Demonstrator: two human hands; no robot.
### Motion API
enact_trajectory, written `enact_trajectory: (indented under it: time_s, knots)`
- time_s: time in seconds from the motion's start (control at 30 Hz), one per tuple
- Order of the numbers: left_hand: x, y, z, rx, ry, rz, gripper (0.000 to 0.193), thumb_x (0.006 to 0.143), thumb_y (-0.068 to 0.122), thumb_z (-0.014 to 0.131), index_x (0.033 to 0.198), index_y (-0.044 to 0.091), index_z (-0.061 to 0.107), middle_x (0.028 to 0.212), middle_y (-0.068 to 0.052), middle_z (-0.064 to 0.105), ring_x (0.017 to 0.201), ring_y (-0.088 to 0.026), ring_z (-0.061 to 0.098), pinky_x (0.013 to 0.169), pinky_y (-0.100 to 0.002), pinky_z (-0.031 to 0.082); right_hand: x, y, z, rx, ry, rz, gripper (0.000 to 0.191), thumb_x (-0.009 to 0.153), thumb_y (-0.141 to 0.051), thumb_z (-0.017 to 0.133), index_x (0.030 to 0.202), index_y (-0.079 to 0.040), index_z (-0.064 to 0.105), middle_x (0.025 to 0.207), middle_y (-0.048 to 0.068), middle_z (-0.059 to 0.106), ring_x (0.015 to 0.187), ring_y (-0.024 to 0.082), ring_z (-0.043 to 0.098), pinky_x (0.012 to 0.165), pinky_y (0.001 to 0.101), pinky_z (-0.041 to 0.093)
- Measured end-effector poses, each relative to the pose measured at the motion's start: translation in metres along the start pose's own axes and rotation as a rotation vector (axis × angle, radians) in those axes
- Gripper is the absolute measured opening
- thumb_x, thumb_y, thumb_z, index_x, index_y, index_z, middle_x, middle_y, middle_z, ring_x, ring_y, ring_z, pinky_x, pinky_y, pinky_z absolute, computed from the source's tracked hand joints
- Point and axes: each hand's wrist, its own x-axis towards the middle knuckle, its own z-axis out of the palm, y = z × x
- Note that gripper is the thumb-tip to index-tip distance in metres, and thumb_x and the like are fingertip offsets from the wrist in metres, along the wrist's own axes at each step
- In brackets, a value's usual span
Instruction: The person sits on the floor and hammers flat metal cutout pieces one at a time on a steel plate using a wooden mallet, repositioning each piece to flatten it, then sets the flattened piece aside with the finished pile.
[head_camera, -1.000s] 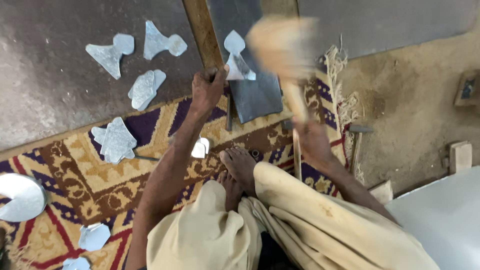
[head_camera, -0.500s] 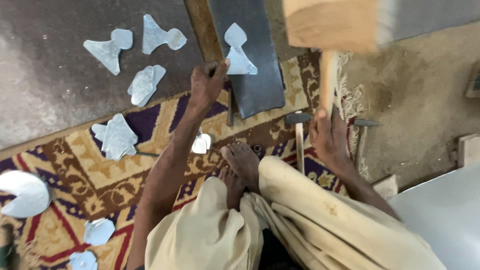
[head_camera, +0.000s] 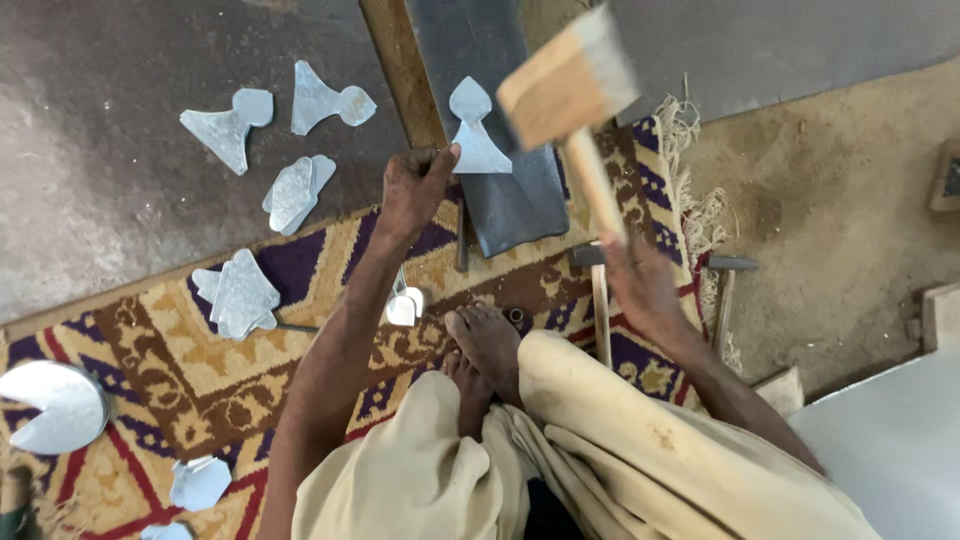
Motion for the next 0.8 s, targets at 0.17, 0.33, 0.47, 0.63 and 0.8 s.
enact_trajectory:
  time_s: [0.17,0.33,0.47,0.63,0.8]
  knots:
    - [-0.013,-0.005,0.002,0.016,-0.056,-0.120,0.049,0.099,0.040,0.069,0.069,0.001,0.065,0.056,0.001,0.048,0.055,-0.007,0.045,0.051,-0.034,0.039,0.025,-0.015,0.004,-0.009,0.225,-0.409,0.053,0.117,-0.035,0.042,0.144,0.011,0.044,0.066,-0.001,0.055,0.047,0.006,0.053,0.031,0.0232,0.042]
    - [-0.020,-0.009,-0.001,0.051,-0.060,-0.098,0.053,0.100,0.041,0.069,0.067,0.001,0.057,0.058,0.002,0.043,0.055,-0.009,0.038,0.050,-0.035,0.034,0.040,-0.015,0.009,0.005,0.100,-0.133,0.048,0.112,-0.032,0.040,0.142,0.005,0.049,0.061,0.000,0.053,0.043,0.007,0.050,0.028,0.0263,0.042]
    - [-0.021,-0.006,-0.003,0.063,-0.054,-0.076,0.050,0.099,0.042,0.070,0.067,0.005,0.057,0.057,0.002,0.042,0.055,-0.008,0.039,0.049,-0.035,0.034,0.037,-0.004,0.013,0.036,0.250,-0.400,0.050,0.115,-0.035,0.044,0.139,0.009,0.050,0.064,0.000,0.056,0.044,0.005,0.052,0.035,0.0249,0.043]
    - [-0.020,-0.005,-0.005,0.086,0.014,-0.116,0.053,0.095,0.046,0.072,0.063,0.005,0.060,0.055,-0.001,0.054,0.053,-0.007,0.056,0.051,-0.029,0.046,0.021,0.006,0.020,-0.037,0.051,-0.091,0.047,0.109,-0.040,0.046,0.129,0.001,0.059,0.057,0.000,0.048,0.042,0.008,0.043,0.033,0.0283,0.034]
    - [-0.006,-0.016,-0.006,-0.185,0.213,-0.113,0.035,0.094,0.035,0.071,0.095,0.003,0.058,0.075,-0.004,0.065,0.060,-0.014,0.067,0.053,-0.031,0.058,0.000,0.018,0.030,-0.016,0.083,-0.086,0.040,0.112,-0.038,0.050,0.108,0.000,0.061,0.062,-0.001,0.049,0.050,0.007,0.044,0.042,0.0303,0.035]
